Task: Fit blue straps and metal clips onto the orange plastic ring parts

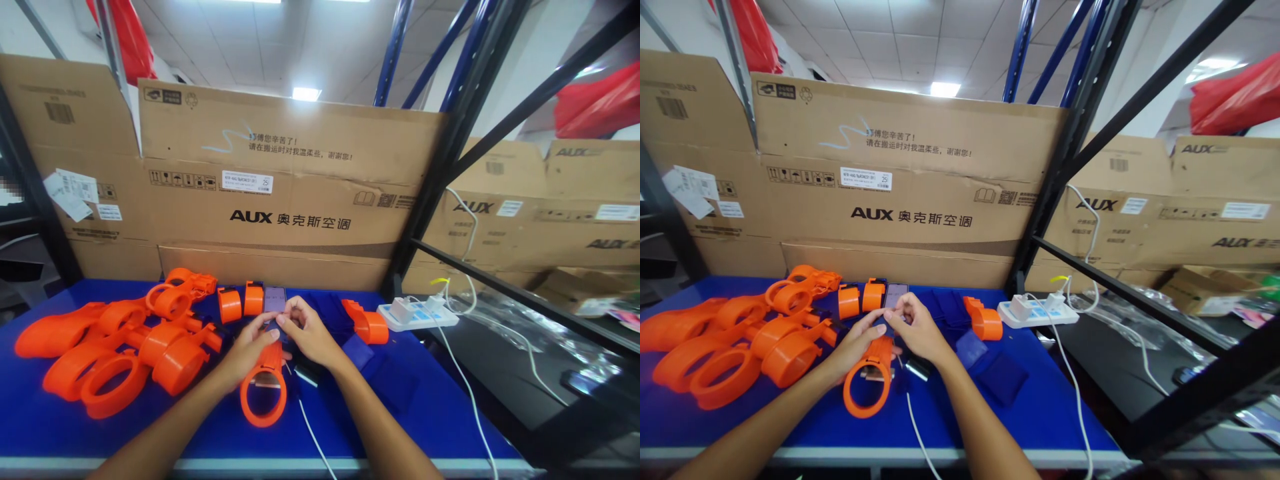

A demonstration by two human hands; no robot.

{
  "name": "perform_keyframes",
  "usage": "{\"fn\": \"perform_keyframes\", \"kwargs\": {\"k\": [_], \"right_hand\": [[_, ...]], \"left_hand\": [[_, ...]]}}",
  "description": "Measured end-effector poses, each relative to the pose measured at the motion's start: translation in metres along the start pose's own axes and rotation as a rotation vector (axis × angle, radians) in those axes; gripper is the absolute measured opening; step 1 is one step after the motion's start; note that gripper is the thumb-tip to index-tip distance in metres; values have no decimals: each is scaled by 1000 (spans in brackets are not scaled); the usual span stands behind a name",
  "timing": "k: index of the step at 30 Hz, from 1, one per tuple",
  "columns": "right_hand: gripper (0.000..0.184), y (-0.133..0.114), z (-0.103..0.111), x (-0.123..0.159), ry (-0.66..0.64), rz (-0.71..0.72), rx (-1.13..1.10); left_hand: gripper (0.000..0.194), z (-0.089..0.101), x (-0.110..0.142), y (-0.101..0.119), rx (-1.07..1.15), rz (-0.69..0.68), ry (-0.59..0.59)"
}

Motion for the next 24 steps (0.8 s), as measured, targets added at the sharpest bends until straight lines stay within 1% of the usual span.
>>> {"fn": "perform_keyframes", "kwargs": {"k": [3,6,10,15,17,21,24], "right_hand": [[36,5,0,1,4,2,41],[42,3,-1,3,-29,26,61],[48,-2,-2,5,-65,35,63],[36,-8,-6,4,-77,44,-12],[35,-9,-7,4,-81,49,-33],[37,-9,-9,4,-56,61,-15],[33,-8,-5,3,-26,81,47]], "left_hand": [[63,-1,1,0,-20,-4,-14],[62,-2,1,2,-56,-27,-21],[64,-2,1,2,-39,-16,-20],[62,0,1,1,14,7,0],[61,0,2,1,9,6,7],[62,1,1,1,-16,4,11],[60,2,-2,0,-3,-1,19]]}}
Point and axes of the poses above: each hand's wrist, its own x-axis away from the middle knuckle, its own z-axis out of the back of the hand, y = z × x, the point moved 10 cm from there along -x, towards the middle knuckle, and after that the axes turned 15 degrees about y, right-handed, at the moved point
